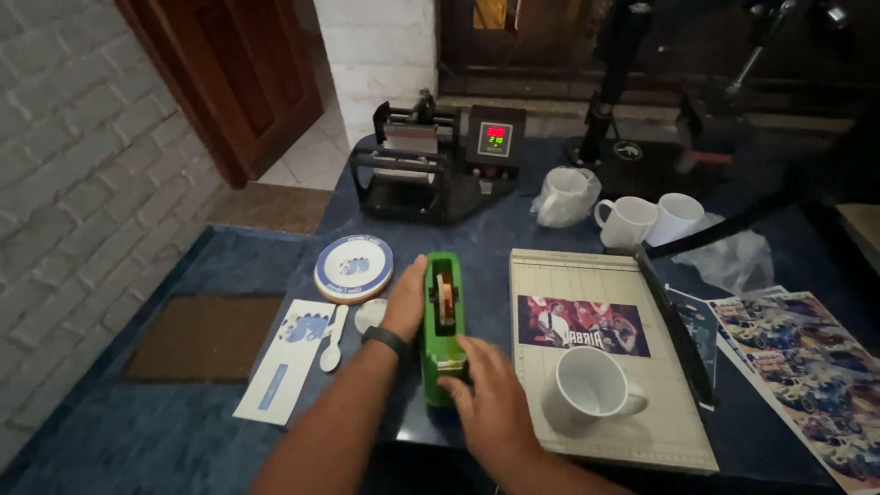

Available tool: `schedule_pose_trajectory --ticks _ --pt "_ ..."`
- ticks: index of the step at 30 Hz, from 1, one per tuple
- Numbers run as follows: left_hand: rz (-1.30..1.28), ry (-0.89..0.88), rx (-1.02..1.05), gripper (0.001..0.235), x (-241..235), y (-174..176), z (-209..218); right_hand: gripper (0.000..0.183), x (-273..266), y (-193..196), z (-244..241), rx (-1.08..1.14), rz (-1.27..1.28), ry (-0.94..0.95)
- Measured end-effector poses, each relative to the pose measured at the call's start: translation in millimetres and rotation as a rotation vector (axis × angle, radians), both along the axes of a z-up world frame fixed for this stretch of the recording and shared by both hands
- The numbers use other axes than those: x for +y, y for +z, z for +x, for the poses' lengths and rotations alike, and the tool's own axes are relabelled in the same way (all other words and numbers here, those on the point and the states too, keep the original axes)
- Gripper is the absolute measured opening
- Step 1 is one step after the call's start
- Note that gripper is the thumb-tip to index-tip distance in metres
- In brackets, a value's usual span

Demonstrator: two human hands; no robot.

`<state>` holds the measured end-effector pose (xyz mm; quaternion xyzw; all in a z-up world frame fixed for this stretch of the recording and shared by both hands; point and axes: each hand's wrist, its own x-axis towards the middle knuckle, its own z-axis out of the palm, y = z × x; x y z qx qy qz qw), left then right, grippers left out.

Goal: Trimming printed sublimation paper to size and wrapping it around a ceramic mug in preparation for heat pressing.

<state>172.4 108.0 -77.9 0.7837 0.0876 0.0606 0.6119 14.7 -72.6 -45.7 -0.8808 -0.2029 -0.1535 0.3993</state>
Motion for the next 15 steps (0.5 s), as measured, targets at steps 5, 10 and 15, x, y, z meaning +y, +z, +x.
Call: schedule_pose_trajectory --ticks 5,10,15 --pt "0.23 -0.042 -0.146 0.055 16.0 -87.6 37.6 0.064 -11.2 -15.1 8.3 0.037 -0.017 -0.005" --pt "0.275 -0.006 -0.16 0.065 -1.6 -15.2 -5.3 0.066 -16.5 -12.9 4.5 0.051 -0.032 0.029" --pt "0.213 0.003 -0.114 0.067 -8.6 3.3 -22.3 0.058 -17.8 -21.0 11.7 0.218 -0.038 -0.046"
